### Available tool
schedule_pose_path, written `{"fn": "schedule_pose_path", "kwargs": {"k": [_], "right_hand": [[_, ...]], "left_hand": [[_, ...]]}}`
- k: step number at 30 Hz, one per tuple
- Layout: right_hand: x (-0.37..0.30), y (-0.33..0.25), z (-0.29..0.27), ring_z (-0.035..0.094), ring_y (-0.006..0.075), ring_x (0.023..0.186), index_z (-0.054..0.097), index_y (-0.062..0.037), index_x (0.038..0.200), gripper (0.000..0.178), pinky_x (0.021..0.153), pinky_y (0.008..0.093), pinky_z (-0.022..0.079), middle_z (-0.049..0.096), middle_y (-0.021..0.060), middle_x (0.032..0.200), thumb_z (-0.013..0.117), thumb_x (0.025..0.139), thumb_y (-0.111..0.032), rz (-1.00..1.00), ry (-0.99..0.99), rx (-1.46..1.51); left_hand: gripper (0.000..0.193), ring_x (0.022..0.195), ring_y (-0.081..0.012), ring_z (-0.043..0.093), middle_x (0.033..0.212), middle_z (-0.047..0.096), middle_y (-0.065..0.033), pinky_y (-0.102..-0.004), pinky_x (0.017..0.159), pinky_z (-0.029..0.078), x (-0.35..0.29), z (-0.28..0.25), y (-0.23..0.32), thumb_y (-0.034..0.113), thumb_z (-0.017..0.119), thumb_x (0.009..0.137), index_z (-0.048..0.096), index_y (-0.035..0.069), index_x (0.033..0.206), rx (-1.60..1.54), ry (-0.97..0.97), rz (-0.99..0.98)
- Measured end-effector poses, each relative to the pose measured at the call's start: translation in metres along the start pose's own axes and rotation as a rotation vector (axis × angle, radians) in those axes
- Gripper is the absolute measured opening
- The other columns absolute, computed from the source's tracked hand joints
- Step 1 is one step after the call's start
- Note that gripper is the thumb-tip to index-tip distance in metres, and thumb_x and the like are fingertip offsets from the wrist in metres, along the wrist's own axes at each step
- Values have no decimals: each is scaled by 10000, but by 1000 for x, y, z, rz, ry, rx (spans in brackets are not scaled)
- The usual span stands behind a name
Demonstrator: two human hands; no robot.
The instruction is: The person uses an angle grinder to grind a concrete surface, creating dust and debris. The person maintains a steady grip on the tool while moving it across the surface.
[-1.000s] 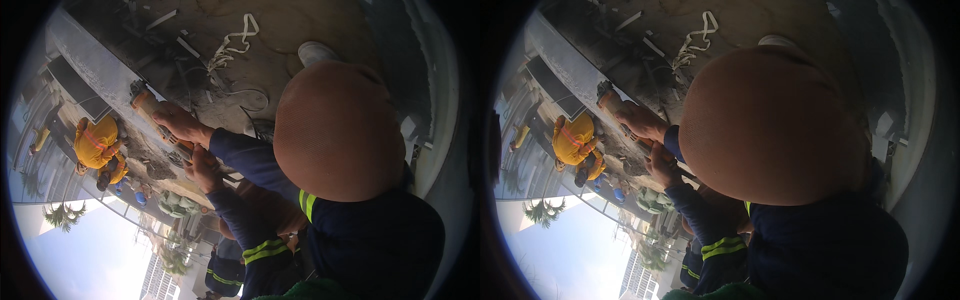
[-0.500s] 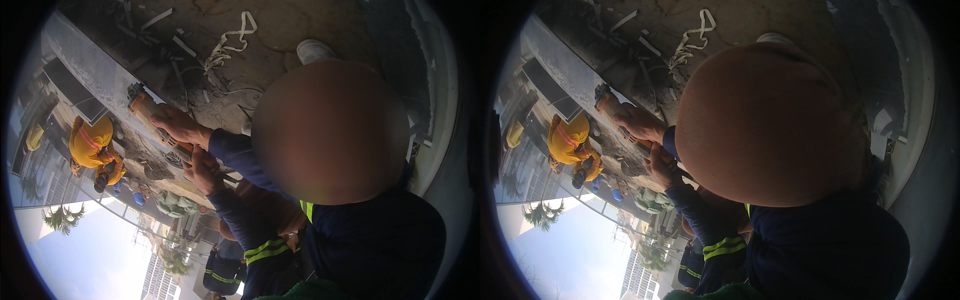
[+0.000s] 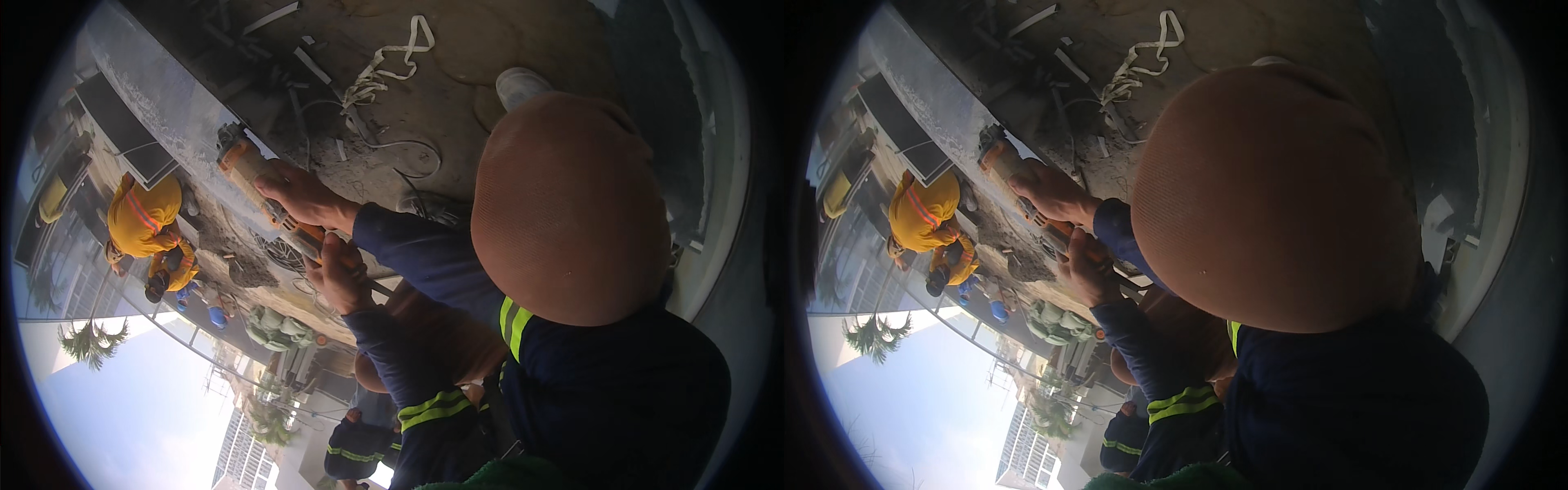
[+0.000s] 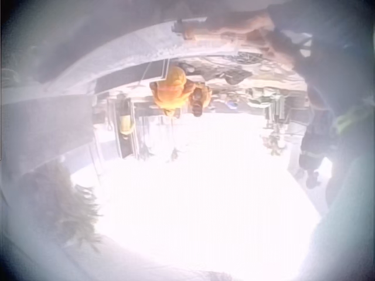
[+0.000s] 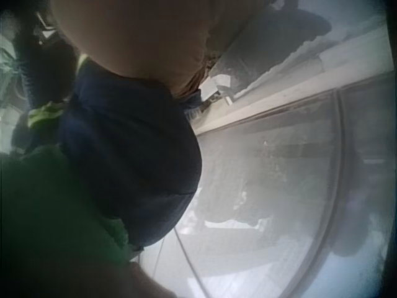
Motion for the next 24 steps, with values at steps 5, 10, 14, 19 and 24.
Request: {"fn": "schedule_pose_path", "kwargs": {"k": [5, 10, 14, 19, 24], "right_hand": [[-7, -5, -1, 677, 243, 1142, 582, -94, 1499, 568, 998, 399, 512, 731, 147, 1237, 610, 1074, -470, 25, -12, -22], [-11, -4, -1, 676, 235, 1151, 582, -90, 1498, 566, 1006, 397, 508, 734, 142, 1237, 598, 1079, -470, 15, -17, -21], [-13, -1, -1, 673, 228, 1152, 577, -74, 1497, 570, 1012, 395, 502, 734, 142, 1231, 587, 1085, -468, 8, -25, -5], [-16, 0, -1, 672, 221, 1134, 581, -64, 1480, 559, 1005, 392, 499, 733, 135, 1208, 578, 1091, -465, -8, -25, -16], [-21, 3, 0, 664, 213, 1126, 590, -61, 1459, 541, 1007, 389, 495, 728, 126, 1184, 575, 1094, -459, 9, -25, 8]], "left_hand": [[334, 595, -110, 568, 798, 585, -21, -263, 497, 449, -4, -1, -2, 159, 742, 941, 583, 10, 1195, 8, -34, -32], [342, 570, -108, 554, 792, 577, -23, -262, 505, 478, -10, 1, -2, 154, 739, 945, 574, 14, 1210, 5, 9, -10], [334, 548, -115, 555, 764, 564, -22, -263, 501, 485, -10, -2, -6, 141, 731, 953, 565, 13, 1213, -14, -7, -14], [335, 540, -124, 581, 754, 566, -26, -252, 451, 456, -15, -3, -6, 129, 725, 960, 554, 10, 1222, -13, -17, -41], [355, 548, -132, 618, 775, 602, -50, -243, 430, 438, -19, -6, -9, 134, 729, 966, 542, 9, 1240, -44, -43, -62]]}}
Point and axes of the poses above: each hand's wrist, its own x-axis towards the middle knuckle, its own z-axis out of the palm, y = z × x, the point moved 6 cm from there along x, towards the middle knuckle
